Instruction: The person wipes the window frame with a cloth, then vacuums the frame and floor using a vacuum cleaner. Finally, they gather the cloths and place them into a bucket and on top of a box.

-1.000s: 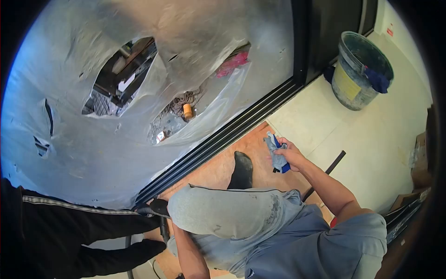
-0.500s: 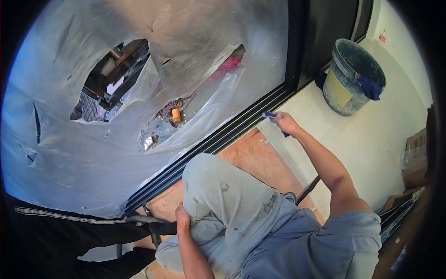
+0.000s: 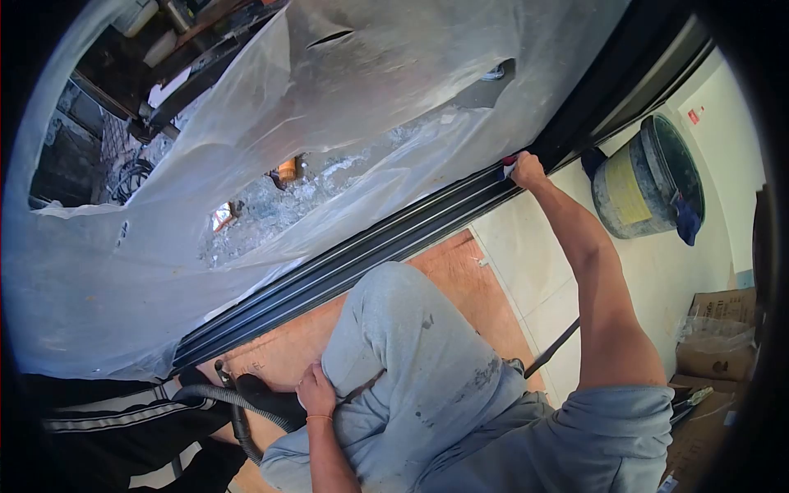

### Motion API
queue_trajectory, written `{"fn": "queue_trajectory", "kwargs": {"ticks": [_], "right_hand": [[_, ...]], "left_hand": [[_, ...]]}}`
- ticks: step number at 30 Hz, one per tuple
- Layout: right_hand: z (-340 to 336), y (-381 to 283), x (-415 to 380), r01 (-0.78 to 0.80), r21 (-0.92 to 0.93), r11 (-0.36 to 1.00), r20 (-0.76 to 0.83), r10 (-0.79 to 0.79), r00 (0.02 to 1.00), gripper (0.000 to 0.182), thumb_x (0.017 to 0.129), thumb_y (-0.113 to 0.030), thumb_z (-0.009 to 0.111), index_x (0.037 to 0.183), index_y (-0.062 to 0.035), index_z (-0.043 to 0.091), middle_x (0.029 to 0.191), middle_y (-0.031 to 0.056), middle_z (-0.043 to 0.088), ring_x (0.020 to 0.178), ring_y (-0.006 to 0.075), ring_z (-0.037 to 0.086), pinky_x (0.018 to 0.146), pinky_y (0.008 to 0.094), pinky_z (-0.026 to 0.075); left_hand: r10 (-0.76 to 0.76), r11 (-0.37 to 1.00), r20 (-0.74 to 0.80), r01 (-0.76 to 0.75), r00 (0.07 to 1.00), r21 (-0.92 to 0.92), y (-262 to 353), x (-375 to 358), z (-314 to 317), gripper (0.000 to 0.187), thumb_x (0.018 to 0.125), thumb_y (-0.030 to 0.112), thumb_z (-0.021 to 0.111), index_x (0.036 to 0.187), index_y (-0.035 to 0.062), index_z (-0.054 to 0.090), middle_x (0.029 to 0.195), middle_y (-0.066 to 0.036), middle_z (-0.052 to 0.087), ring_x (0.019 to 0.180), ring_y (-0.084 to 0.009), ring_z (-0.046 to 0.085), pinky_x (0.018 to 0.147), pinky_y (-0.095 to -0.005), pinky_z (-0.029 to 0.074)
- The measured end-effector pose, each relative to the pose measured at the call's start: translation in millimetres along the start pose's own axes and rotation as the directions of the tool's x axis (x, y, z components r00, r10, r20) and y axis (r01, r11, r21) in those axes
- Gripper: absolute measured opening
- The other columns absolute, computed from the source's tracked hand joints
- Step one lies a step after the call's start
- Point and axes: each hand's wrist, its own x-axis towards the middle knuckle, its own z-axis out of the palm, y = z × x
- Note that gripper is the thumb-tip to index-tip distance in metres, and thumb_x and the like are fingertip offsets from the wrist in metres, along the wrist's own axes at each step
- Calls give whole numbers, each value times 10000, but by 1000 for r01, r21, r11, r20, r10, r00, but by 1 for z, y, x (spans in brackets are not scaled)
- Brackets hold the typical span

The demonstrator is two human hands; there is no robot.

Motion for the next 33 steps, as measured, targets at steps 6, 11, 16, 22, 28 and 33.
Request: {"fn": "queue_trajectory", "kwargs": {"ticks": [6,11,16,22,28,33], "right_hand": [[16,-17,-11,105,-93,990,38,-102,994,278,811,-99,646,1074,-16,673,1066,258,684,1051,403,659,902,463,543],[30,-98,-65,462,-270,845,228,-410,883,276,794,-134,671,1050,-35,692,1034,255,688,1042,393,662,887,443,550],[101,-194,-102,818,-283,500,189,-808,559,341,822,-246,645,1079,-29,700,1090,240,686,1030,389,664,925,467,523],[121,-352,-221,757,-35,652,479,-654,586,374,763,-252,672,1041,-4,706,981,261,700,956,397,685,866,457,530],[192,-536,-369,726,443,526,383,-843,377,322,766,-252,743,919,30,716,890,252,702,858,374,696,783,445,539],[142,-599,-418,518,765,381,426,-904,36,310,882,-253,730,1038,9,672,820,113,689,749,152,649,671,337,535]], "left_hand": [[76,996,-15,-76,997,49,13,6,1,464,1002,313,367,1004,-6,703,996,-272,684,937,-459,640,850,-527,476],[203,979,124,-202,971,-13,11,20,-6,455,989,283,359,945,-19,696,911,-273,686,888,-462,645,829,-538,480],[273,961,137,-265,952,-73,9,23,-12,448,983,263,352,870,-10,688,889,-252,695,846,-434,663,826,-515,501],[337,939,158,-318,928,-134,3,30,-8,427,964,250,373,811,5,687,873,-243,705,823,-419,680,820,-495,520],[247,962,219,-212,944,-174,7,33,-15,474,963,288,340,888,-5,704,932,-237,711,879,-414,683,853,-514,509],[202,971,181,-172,962,-168,6,29,-17,473,957,302,352,864,10,712,925,-235,712,898,-405,687,864,-514,509]]}}
